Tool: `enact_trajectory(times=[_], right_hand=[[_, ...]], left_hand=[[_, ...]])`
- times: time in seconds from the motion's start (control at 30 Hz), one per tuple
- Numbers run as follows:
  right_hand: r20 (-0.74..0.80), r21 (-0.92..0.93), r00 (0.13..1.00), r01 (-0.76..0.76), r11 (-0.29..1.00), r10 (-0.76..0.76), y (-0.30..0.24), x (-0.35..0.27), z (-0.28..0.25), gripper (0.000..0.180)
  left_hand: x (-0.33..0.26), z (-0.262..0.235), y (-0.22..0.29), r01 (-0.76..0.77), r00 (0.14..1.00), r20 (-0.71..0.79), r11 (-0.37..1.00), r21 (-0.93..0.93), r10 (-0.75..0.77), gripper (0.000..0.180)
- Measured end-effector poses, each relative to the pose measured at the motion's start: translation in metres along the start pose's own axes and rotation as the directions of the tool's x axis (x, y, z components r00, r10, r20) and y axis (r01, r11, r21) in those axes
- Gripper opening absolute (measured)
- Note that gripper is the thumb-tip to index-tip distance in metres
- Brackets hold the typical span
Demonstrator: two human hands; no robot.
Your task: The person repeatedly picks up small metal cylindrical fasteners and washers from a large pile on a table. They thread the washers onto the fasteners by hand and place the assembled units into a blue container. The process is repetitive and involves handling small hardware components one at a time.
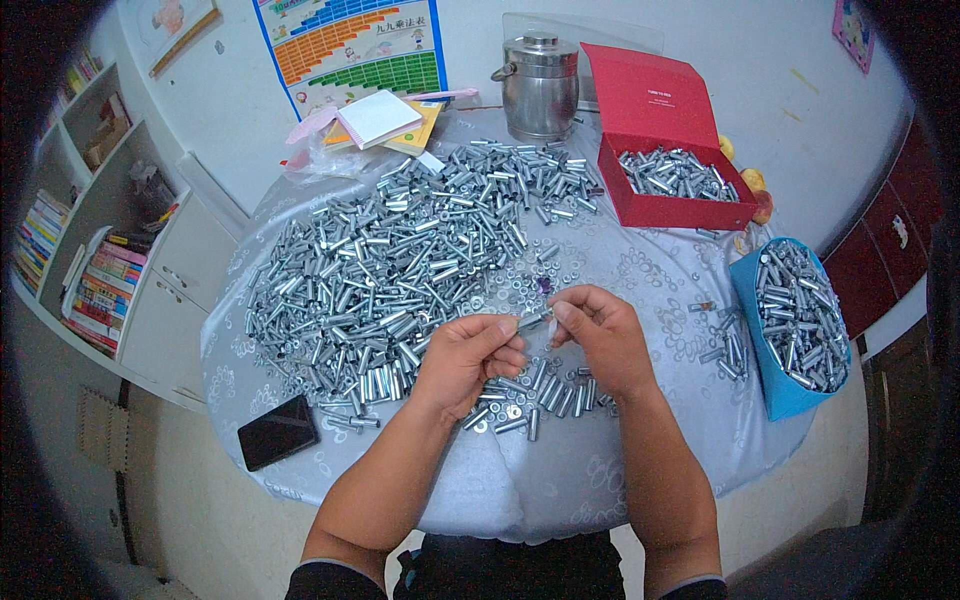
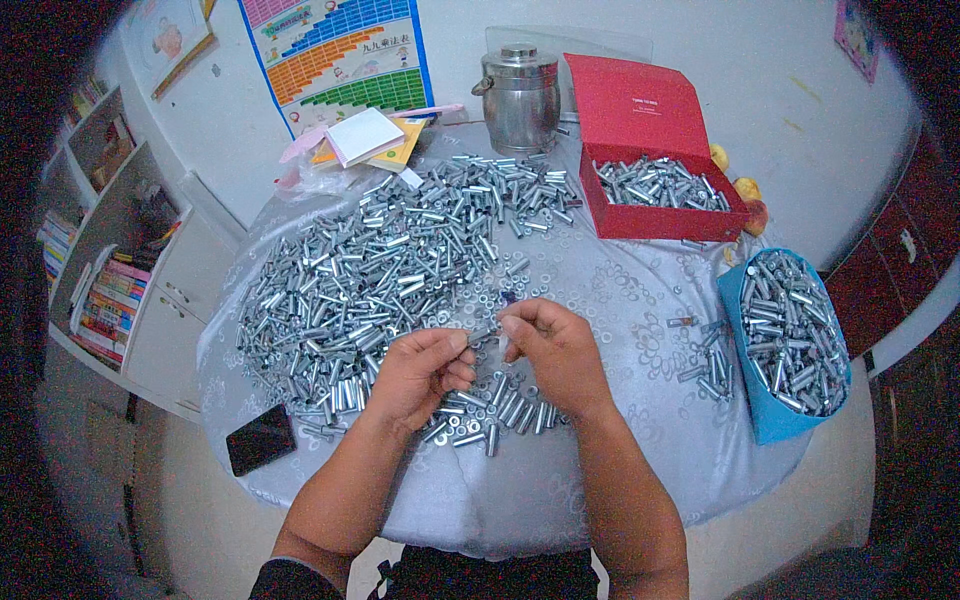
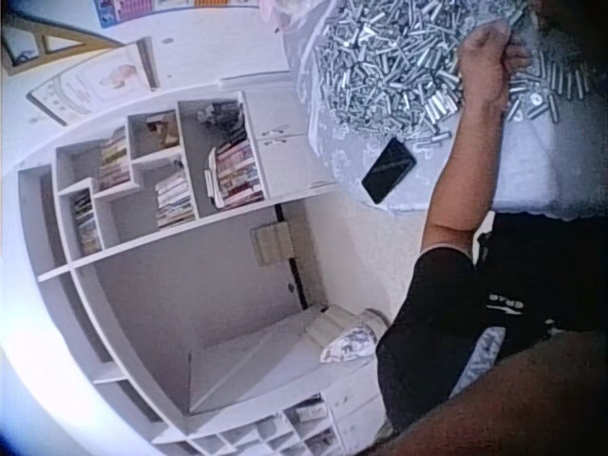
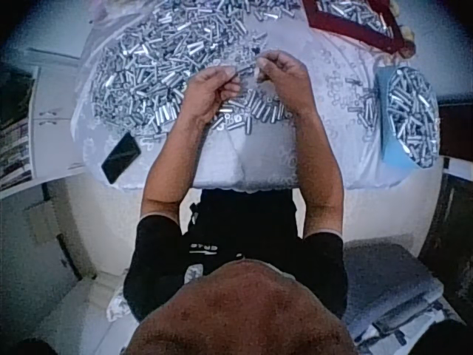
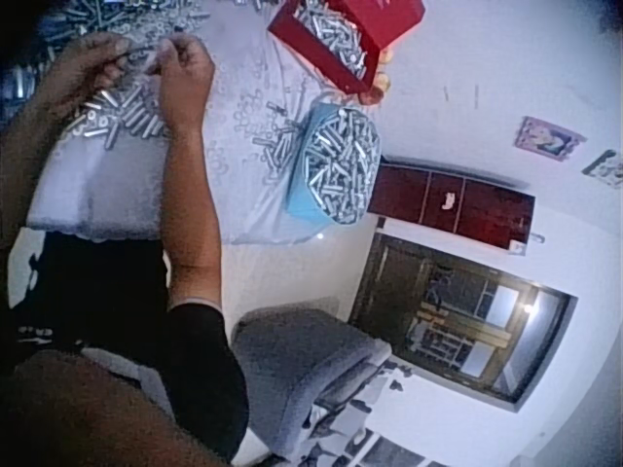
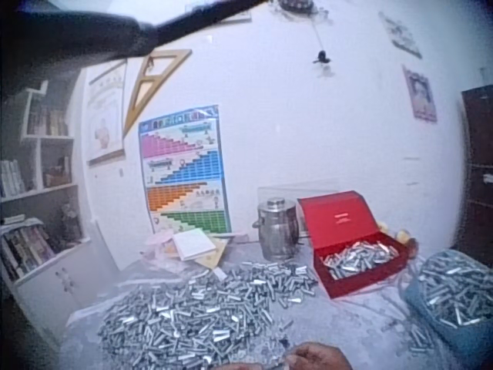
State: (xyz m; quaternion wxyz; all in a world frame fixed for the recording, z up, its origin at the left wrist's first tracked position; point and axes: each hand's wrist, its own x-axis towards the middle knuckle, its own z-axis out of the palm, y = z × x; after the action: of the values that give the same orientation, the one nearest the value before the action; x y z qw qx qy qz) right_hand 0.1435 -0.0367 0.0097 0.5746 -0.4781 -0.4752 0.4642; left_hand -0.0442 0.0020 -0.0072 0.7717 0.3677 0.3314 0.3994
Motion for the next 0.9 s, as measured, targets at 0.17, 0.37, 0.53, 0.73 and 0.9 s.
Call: enact_trajectory(times=[0.17,0.37,0.53,0.73,0.9], right_hand=[[0.024,-0.091,0.999,0.045,0.995,-0.043,-0.002,-0.002,0.000,0.019],[0.083,-0.190,0.988,0.146,0.971,-0.133,-0.009,-0.003,-0.002,0.023],[0.176,-0.179,0.957,0.264,0.948,-0.233,-0.003,0.000,-0.010,0.032],[0.184,-0.296,0.948,0.305,0.905,-0.259,-0.008,-0.002,-0.007,0.030],[0.114,-0.378,0.979,0.200,0.904,-0.169,-0.014,-0.005,-0.003,0.025]], left_hand=[[0.000,-0.002,0.000,0.003,1.000,0.012,0.999,-0.041,-0.002,0.019],[0.002,-0.006,-0.001,0.017,0.999,0.031,0.995,-0.097,-0.014,0.018],[0.002,-0.006,-0.001,0.014,0.999,0.043,0.993,-0.115,-0.009,0.018],[0.002,-0.006,0.000,0.018,0.999,0.029,0.993,-0.117,-0.015,0.018],[0.002,-0.007,0.000,0.018,0.999,0.042,0.993,-0.116,-0.013,0.018]])
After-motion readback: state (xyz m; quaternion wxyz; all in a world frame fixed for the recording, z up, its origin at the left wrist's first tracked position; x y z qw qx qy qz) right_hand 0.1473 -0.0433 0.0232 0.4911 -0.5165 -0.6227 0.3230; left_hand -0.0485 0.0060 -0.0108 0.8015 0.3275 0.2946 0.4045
